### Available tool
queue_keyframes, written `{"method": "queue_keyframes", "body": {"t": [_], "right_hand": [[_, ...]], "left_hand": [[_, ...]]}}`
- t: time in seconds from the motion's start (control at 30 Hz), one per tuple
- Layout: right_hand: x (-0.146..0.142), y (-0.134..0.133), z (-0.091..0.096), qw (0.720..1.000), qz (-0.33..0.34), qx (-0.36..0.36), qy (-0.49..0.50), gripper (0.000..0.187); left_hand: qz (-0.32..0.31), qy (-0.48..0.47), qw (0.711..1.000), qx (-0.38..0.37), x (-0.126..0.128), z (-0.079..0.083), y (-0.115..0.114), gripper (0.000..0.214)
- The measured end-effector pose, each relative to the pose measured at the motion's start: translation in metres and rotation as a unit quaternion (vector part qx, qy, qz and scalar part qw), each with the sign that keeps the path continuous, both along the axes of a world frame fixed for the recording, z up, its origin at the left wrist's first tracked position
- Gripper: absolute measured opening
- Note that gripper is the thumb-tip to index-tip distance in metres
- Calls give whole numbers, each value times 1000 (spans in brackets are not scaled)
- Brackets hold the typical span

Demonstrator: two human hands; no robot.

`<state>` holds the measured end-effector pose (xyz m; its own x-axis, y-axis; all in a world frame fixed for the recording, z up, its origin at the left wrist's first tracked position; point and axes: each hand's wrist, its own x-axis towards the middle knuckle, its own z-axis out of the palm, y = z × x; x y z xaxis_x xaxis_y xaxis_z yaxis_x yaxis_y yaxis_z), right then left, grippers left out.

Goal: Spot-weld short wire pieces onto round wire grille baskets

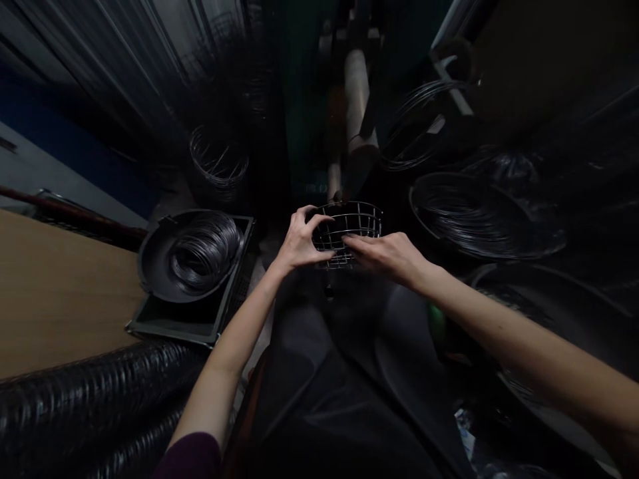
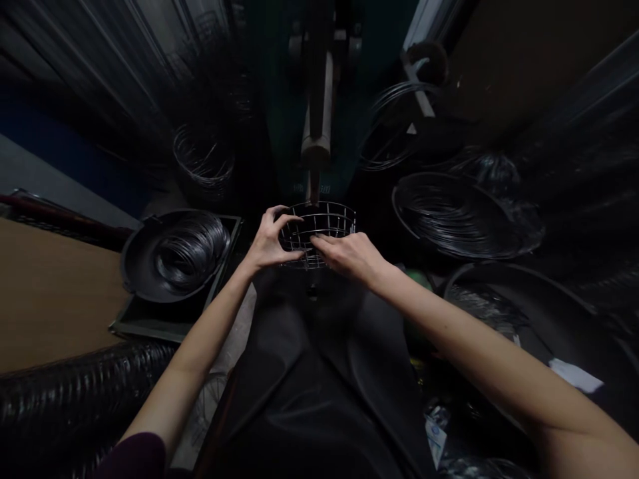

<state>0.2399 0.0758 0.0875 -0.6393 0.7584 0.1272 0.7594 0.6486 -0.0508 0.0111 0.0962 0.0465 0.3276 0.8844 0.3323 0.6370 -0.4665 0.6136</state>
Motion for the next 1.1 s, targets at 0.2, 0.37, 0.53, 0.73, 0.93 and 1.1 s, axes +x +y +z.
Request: {"method": "queue_keyframes", "body": {"t": [0.2,0.37,0.53,0.73,0.93,1.1], "right_hand": [[0,10,2,999,14,18,-44,38],[2,17,7,999,15,16,-34,37],[3,27,8,999,16,24,-25,34],[-1,35,11,1000,5,10,-2,32],[2,28,2,998,-32,6,44,34],[-1,27,-14,984,-104,66,125,25]], "left_hand": [[-10,0,1000,-5,0,1,9,65],[-13,-11,1000,-17,0,5,16,66],[-11,-9,1000,-14,1,6,27,66],[-14,0,1000,-17,-3,5,37,66],[-24,-17,999,-33,-6,11,39,61],[2,-26,999,-45,-4,15,45,62]]}}
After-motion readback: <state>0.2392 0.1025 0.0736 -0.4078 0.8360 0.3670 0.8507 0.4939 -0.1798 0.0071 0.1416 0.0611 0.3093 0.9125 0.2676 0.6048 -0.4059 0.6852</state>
